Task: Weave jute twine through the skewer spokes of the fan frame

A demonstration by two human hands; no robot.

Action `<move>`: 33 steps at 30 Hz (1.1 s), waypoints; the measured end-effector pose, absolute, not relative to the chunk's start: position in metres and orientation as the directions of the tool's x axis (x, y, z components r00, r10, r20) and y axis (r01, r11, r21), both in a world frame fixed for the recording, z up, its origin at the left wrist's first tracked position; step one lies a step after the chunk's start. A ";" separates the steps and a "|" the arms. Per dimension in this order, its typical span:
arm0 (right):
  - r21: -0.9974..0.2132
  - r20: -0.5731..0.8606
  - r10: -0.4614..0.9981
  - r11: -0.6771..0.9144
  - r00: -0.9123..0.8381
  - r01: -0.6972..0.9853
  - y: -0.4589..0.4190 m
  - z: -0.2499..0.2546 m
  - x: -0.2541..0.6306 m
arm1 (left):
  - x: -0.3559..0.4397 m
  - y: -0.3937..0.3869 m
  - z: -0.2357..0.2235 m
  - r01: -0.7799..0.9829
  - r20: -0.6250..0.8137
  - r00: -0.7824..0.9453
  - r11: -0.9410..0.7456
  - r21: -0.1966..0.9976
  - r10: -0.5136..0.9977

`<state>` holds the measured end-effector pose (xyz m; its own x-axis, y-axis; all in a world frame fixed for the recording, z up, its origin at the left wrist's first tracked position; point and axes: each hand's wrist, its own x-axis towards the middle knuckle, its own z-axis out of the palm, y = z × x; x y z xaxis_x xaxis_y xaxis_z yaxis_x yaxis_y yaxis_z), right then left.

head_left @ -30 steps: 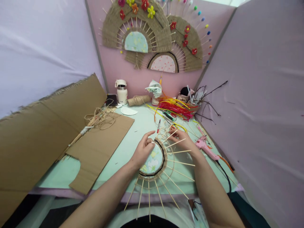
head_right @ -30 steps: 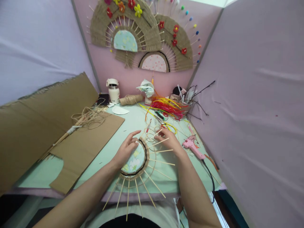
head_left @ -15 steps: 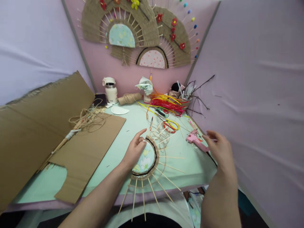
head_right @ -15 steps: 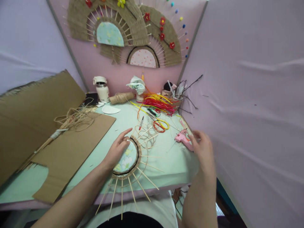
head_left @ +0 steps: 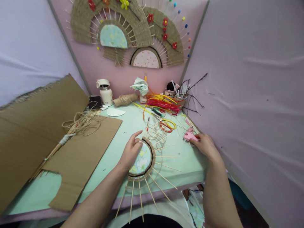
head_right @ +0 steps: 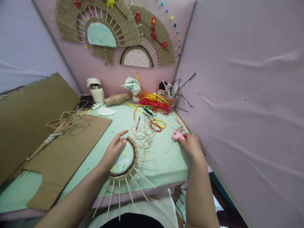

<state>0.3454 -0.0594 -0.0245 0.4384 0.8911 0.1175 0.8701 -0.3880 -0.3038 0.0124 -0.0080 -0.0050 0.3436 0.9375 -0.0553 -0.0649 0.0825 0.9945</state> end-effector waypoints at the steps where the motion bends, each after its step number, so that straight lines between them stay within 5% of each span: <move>1: -0.350 0.146 0.882 -0.377 0.447 0.858 -0.062 -0.021 0.345 | 0.012 -0.008 -0.005 -0.062 -0.057 0.345 0.083 0.995 0.937; 6: -0.649 0.252 0.793 -0.287 0.555 0.705 -0.082 0.002 0.332 | 0.012 -0.007 -0.008 -0.036 -0.033 0.345 0.048 0.998 0.938; 12: -0.960 0.157 0.800 -0.014 0.579 0.280 -0.105 0.019 0.292 | 0.014 -0.010 -0.013 0.007 0.064 0.377 -0.072 0.997 0.924; 15: -0.978 0.130 0.877 0.037 0.463 0.205 -0.112 0.022 0.266 | 0.015 -0.011 -0.015 0.051 0.112 0.394 -0.143 0.988 0.912; 22: -0.922 0.039 0.987 -0.025 0.156 0.385 -0.116 0.025 0.213 | 0.014 -0.011 -0.018 0.092 0.143 0.422 -0.199 0.976 0.895; 33: -0.931 0.092 0.972 0.007 0.217 0.364 -0.113 0.016 0.208 | 0.015 -0.010 -0.023 0.098 0.157 0.416 -0.216 0.972 0.896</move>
